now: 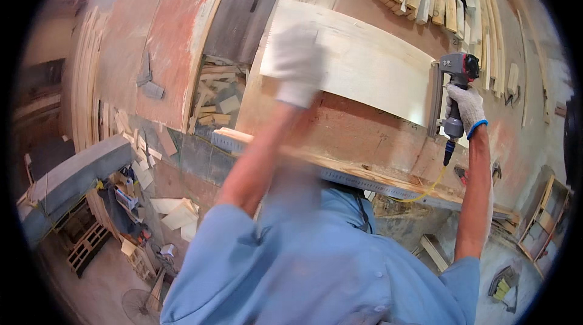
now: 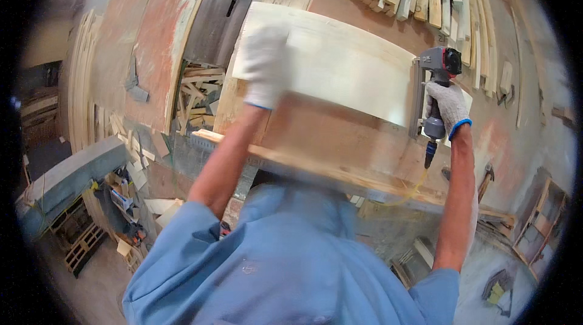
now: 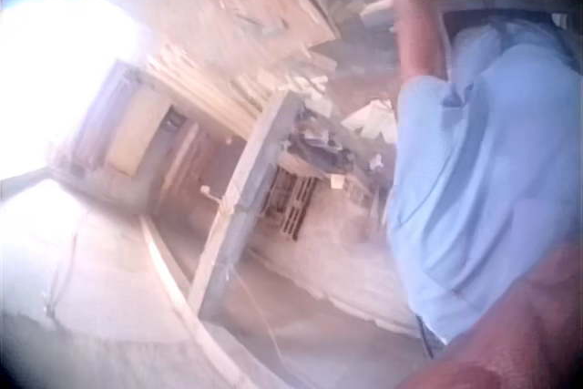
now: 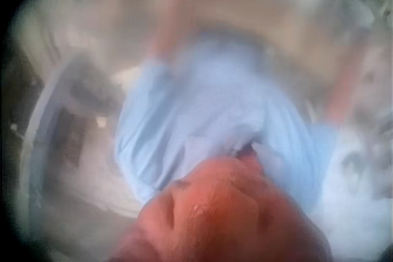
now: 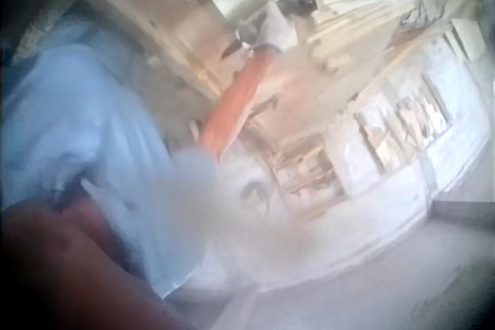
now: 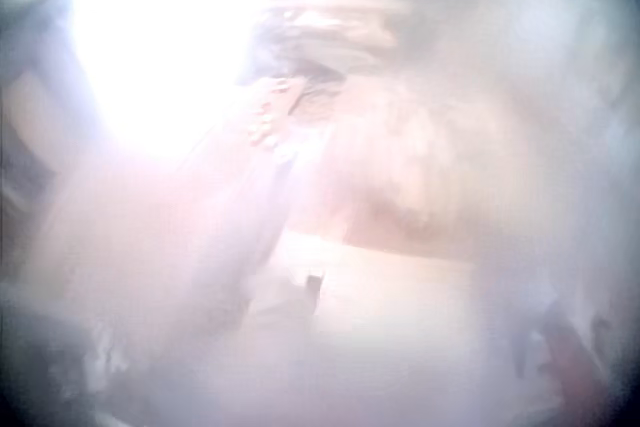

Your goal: The person assembles a wooden frame by placing small wooden strips into slots on a larger board and securing them with a pneumatic nail gun. The person repeatedly positions and nails the strips, then flips the board to continue assembly.

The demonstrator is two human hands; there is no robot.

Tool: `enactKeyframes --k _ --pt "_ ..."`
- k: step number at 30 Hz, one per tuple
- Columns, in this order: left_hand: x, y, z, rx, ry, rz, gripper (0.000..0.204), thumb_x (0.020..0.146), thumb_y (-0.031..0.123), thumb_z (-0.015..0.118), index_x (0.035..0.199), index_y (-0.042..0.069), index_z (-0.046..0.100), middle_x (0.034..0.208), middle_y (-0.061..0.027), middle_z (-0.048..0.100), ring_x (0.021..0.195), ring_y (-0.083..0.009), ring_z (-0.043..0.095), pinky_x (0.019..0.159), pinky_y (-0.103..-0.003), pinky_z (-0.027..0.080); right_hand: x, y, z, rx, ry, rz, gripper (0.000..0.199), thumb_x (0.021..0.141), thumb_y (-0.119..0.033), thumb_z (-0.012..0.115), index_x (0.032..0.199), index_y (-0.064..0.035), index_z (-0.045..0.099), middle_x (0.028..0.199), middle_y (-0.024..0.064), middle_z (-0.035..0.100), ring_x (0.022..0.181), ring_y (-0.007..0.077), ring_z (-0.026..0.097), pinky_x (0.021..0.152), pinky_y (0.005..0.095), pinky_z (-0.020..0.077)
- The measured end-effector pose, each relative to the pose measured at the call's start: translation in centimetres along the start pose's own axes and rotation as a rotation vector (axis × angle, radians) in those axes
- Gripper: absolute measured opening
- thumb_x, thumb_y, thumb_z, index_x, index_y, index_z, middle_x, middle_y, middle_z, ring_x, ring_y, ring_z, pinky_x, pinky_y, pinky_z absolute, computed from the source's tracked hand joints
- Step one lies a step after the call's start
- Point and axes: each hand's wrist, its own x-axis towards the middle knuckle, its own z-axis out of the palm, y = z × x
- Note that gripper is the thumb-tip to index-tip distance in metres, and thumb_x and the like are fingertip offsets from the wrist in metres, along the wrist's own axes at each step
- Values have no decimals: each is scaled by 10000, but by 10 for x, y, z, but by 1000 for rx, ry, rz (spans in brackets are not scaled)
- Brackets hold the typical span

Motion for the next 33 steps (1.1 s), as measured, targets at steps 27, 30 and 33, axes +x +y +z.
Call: enactKeyframes --k 27,30,33 --pt "-75 23 25 -532 13 -15 659 957 151 675 1583 169 472 1522 -326 470 1416 -512 471 1166 -589 401 -30 -43 59 39 -47 32 233 940 -222 738 842 -17 685 659 32 618 540 149 602 521 327 500" --pt "-74 21 19 -547 -11 -49 643 981 128 652 1599 161 477 1570 -287 455 1440 -489 454 1202 -560 365 -35 -59 75 -31 -60 40 259 930 -224 738 795 -12 675 653 38 618 537 152 597 532 324 479" --pt "-77 17 26 -563 -19 -15 665 948 186 687 1580 162 481 1545 -321 455 1412 -499 483 1195 -621 348 -35 -73 77 -106 -89 -9 258 923 -225 732 792 -10 675 647 39 615 537 149 593 534 323 472"
